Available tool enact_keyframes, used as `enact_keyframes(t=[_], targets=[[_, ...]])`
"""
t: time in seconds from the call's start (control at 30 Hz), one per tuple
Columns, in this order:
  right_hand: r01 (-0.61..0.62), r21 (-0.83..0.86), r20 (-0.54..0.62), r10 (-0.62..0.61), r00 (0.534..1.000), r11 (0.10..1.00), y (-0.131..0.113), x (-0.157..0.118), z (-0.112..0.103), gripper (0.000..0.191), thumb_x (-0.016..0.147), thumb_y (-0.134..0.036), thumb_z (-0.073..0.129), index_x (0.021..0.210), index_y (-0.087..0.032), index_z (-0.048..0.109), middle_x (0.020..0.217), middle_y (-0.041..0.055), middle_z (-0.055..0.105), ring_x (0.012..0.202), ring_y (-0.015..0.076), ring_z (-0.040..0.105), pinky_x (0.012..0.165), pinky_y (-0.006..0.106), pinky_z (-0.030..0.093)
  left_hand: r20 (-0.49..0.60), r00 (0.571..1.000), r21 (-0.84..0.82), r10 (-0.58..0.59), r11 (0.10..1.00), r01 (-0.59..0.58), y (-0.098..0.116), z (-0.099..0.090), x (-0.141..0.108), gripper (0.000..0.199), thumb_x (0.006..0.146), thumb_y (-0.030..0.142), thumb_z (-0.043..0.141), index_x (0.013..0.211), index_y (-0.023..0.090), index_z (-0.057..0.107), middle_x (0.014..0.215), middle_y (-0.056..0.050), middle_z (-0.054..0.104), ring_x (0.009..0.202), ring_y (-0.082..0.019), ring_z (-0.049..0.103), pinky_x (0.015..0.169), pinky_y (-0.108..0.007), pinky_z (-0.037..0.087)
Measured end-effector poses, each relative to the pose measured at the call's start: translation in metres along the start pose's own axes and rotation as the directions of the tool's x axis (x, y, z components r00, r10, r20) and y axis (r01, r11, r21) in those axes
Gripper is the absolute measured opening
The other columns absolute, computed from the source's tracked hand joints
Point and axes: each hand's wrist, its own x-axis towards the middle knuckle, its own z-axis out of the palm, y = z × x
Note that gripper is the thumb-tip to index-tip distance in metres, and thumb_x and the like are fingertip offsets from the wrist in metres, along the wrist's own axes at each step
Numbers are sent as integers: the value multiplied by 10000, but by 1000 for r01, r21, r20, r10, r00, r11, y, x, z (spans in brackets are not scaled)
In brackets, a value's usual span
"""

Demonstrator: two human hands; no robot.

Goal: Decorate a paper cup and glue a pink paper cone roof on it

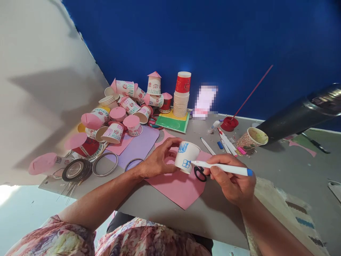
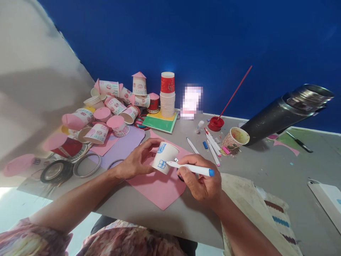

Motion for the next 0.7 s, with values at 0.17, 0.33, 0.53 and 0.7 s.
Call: enact_keyframes(t=[0.17, 0.33, 0.53, 0.7], targets=[[9, -9, 3, -9, 1000, 1000, 1, 1, 1, 99, 960, -203, 607, 985, -203, 703, 714, 10, 741, 516, 126, 640, 470, 228, 499, 7, 1000, 20, 15, 1000, -15, -1, 0, -1, 758, 695, 87, 799, 1386, 289, 558, 1452, -101, 506, 1329, -303, 569, 1105, -493, 520], [19, 2, 25, -19, 999, 1000, 3, 0, 3, 102, 967, -182, 602, 1011, -212, 689, 720, 2, 740, 539, 125, 648, 496, 226, 509, 8, 999, 55, 47, 997, -47, -4, 1, -1, 780, 691, 80, 796, 1395, 307, 548, 1441, -94, 516, 1312, -306, 579, 1093, -501, 525], [3, 22, -5, -3, 1000, 1000, 2, -2, 3, 115, 966, -177, 611, 1028, -222, 697, 759, -2, 748, 547, 119, 655, 503, 222, 516, 25, 998, 66, 59, 996, -60, -5, 1, -1, 798, 691, 70, 785, 1409, 316, 536, 1441, -98, 503, 1315, -308, 567, 1066, -497, 545], [0, 22, 6, 0, 1000, 1000, 2, -3, 3, 110, 968, -182, 616, 1029, -225, 696, 757, -7, 740, 528, 108, 640, 489, 213, 496, 19, 998, 101, 63, 993, -64, -5, 0, -2, 787, 698, 94, 790, 1410, 309, 530, 1442, -101, 505, 1311, -310, 567, 1055, -494, 550]])
